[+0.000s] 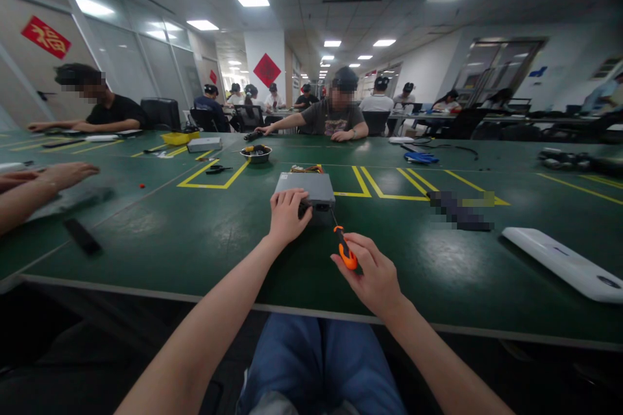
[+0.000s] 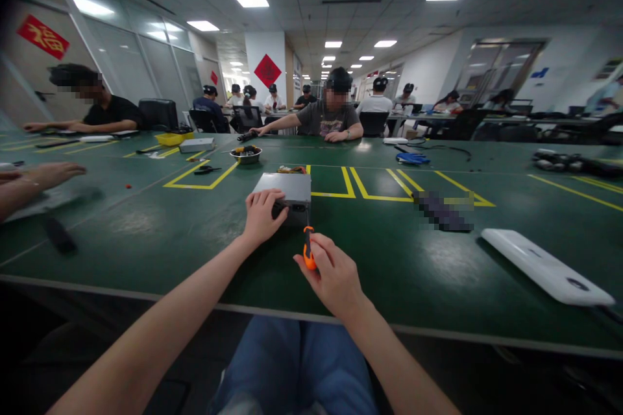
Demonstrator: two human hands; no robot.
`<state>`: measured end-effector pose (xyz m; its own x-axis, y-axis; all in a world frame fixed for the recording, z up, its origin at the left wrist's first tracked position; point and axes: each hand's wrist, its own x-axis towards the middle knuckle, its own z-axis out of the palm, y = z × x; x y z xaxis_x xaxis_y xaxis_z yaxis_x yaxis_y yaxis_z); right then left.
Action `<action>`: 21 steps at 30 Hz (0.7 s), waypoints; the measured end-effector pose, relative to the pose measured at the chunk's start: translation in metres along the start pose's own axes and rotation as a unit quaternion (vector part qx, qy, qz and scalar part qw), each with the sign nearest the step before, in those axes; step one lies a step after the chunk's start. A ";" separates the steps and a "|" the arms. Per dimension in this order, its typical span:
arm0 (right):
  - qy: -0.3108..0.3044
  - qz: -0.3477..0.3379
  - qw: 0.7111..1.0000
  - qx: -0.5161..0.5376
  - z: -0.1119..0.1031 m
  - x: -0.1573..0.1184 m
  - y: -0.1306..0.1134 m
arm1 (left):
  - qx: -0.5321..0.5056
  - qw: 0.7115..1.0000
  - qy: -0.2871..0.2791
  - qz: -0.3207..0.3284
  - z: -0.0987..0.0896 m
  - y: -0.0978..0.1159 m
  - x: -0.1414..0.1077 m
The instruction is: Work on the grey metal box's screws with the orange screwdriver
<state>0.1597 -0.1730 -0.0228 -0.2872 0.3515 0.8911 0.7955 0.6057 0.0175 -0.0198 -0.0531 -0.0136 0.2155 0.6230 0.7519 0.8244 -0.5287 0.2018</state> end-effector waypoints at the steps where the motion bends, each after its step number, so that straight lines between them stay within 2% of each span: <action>1: -0.004 -0.006 1.000 -0.001 0.000 0.000 0.001 | 0.000 1.000 0.000 -0.001 0.000 0.000 0.000; 5: -0.039 -0.032 0.999 -0.002 -0.005 0.001 -0.001 | 0.000 1.000 -0.002 -0.002 -0.001 0.001 0.000; 9: -0.070 -0.017 0.997 0.038 -0.008 0.002 -0.005 | 0.000 1.000 0.002 -0.002 -0.001 0.001 0.000; 11: -0.065 -0.016 0.997 0.040 -0.007 0.002 -0.006 | 0.000 1.000 0.003 -0.003 0.000 0.001 0.000; 17: 0.003 -0.011 1.000 0.019 -0.001 -0.001 -0.001 | 0.002 1.000 0.003 -0.005 0.000 0.001 0.000; 21: -0.025 -0.044 0.998 0.025 -0.003 0.000 0.000 | 0.003 1.000 0.008 -0.005 0.001 0.000 0.000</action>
<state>0.1613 -0.1748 -0.0215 -0.3821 0.3297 0.8633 0.7386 0.6704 0.0708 -0.0190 -0.0528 -0.0141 0.1992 0.6191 0.7597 0.8295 -0.5193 0.2057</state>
